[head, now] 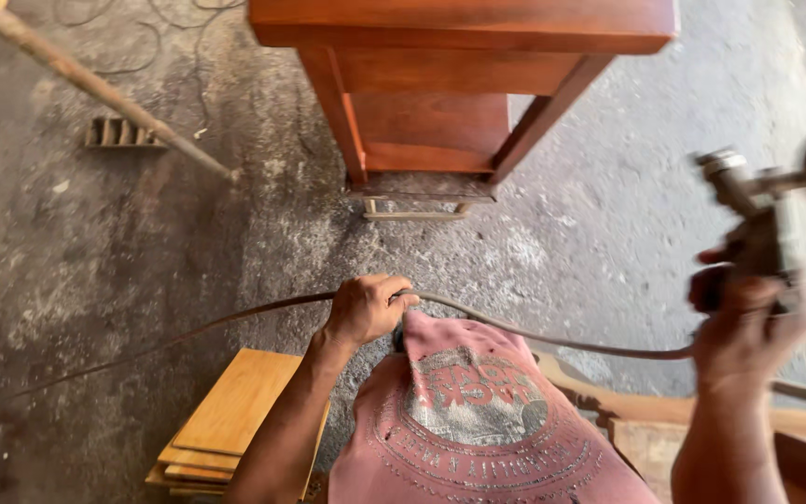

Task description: The person pours brown stain from a can into the cup of a spray gun, connects the gun's hose to an air compressor, and sprays the surfaces of a wooden stool and other furniture pieces, moving around the items to coat them.

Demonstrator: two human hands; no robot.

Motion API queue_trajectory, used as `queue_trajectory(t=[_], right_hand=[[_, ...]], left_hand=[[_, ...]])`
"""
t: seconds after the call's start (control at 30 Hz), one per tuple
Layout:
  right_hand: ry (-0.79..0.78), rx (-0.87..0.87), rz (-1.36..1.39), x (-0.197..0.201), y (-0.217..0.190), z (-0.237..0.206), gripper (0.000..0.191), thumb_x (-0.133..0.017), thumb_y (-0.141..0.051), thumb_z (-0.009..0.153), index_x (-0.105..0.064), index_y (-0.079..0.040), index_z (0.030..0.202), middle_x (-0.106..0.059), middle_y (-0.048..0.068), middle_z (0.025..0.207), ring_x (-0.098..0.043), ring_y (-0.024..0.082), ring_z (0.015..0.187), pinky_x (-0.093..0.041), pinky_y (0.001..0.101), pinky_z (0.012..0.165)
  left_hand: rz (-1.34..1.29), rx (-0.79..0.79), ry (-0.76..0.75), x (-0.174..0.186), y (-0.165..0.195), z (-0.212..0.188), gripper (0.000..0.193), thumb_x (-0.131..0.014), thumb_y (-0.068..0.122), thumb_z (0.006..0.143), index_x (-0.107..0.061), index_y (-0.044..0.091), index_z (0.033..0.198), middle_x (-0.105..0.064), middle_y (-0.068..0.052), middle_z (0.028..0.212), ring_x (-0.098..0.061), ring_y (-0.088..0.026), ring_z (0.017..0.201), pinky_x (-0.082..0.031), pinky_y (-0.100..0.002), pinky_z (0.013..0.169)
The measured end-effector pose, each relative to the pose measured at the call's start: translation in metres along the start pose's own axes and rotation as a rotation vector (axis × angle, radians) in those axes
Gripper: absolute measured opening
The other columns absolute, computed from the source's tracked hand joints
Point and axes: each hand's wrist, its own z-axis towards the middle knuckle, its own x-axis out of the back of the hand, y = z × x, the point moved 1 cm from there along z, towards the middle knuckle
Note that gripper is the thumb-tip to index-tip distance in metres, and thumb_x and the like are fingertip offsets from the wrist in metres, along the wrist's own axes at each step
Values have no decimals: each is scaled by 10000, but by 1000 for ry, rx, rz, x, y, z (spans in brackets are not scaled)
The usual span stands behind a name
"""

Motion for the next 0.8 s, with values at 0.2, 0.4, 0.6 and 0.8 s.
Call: queue_trajectory(t=[0.2, 0.4, 0.6, 0.8], right_hand=[[35, -133, 129, 94, 41, 41, 747, -375, -695, 1104, -496, -19, 1396, -602, 111, 1151, -575, 150, 763, -410, 253, 590], [-100, -408, 225, 103, 166, 104, 663, -465, -687, 1125, -579, -35, 1113, -598, 50, 827, -540, 139, 647, -417, 304, 531], [-57, -961, 316, 82, 331, 156, 579, -511, -667, 983, -617, -98, 986, -577, 24, 699, -509, 123, 491, -373, 274, 416], [-147, -998, 97, 74, 417, 177, 648, -483, -677, 1009, -615, -42, 997, -592, 60, 719, -488, 121, 467, -352, 286, 394]], left_hand=[[25, -68, -43, -17, 55, 43, 186, -798, 277, 845, -730, 104, 861, -698, -123, 725, -699, -333, 683, -542, -445, 600], [127, 107, -143, -67, 56, 81, 140, -776, 278, 863, -770, 140, 885, -735, -92, 773, -718, -297, 679, -551, -424, 604], [203, 410, -167, -103, 55, 113, 196, -799, 323, 832, -783, 144, 912, -746, -129, 799, -722, -309, 703, -547, -418, 625], [207, 573, -181, -126, 64, 135, 215, -788, 312, 854, -779, 129, 965, -742, -138, 809, -724, -298, 699, -545, -405, 625]])
